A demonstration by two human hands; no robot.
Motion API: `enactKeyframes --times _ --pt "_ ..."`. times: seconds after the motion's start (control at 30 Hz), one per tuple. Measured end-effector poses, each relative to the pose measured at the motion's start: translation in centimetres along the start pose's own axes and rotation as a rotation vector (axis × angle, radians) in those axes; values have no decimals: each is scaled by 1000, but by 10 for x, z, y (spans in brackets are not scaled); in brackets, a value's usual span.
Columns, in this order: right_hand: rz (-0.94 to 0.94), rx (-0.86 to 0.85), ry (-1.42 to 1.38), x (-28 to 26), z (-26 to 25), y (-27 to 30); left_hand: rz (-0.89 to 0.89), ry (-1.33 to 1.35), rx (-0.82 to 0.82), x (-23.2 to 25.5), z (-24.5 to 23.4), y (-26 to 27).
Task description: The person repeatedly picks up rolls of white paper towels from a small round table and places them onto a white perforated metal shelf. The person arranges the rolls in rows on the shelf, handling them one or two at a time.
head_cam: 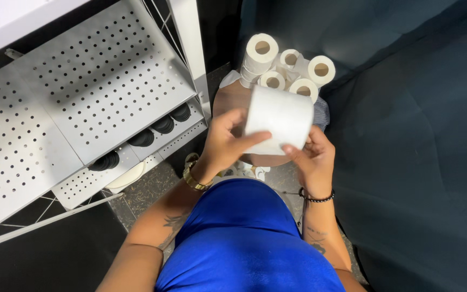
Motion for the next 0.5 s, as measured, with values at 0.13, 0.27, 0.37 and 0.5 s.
enactKeyframes --times 0.13,0.27,0.37,0.5 --pt "-196 -74 305 -22 4 -2 -77 92 -28 -8 0 0" --pt "26 48 -91 -3 -4 1 225 -223 5 3 -4 8" --pt "-109 -74 98 -28 8 -3 16 12 -20 -2 -1 4" --pt "-12 22 11 7 -10 1 169 -194 -3 12 -11 8"
Point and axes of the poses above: each hand's wrist, its own y-axis away from the middle knuckle, its own z-axis out of the palm, x = y × z, the point moved 7 cm from there along -y, towards the middle knuckle, and after that the axes turned 8 degrees about -y, right-handed, at the moved point
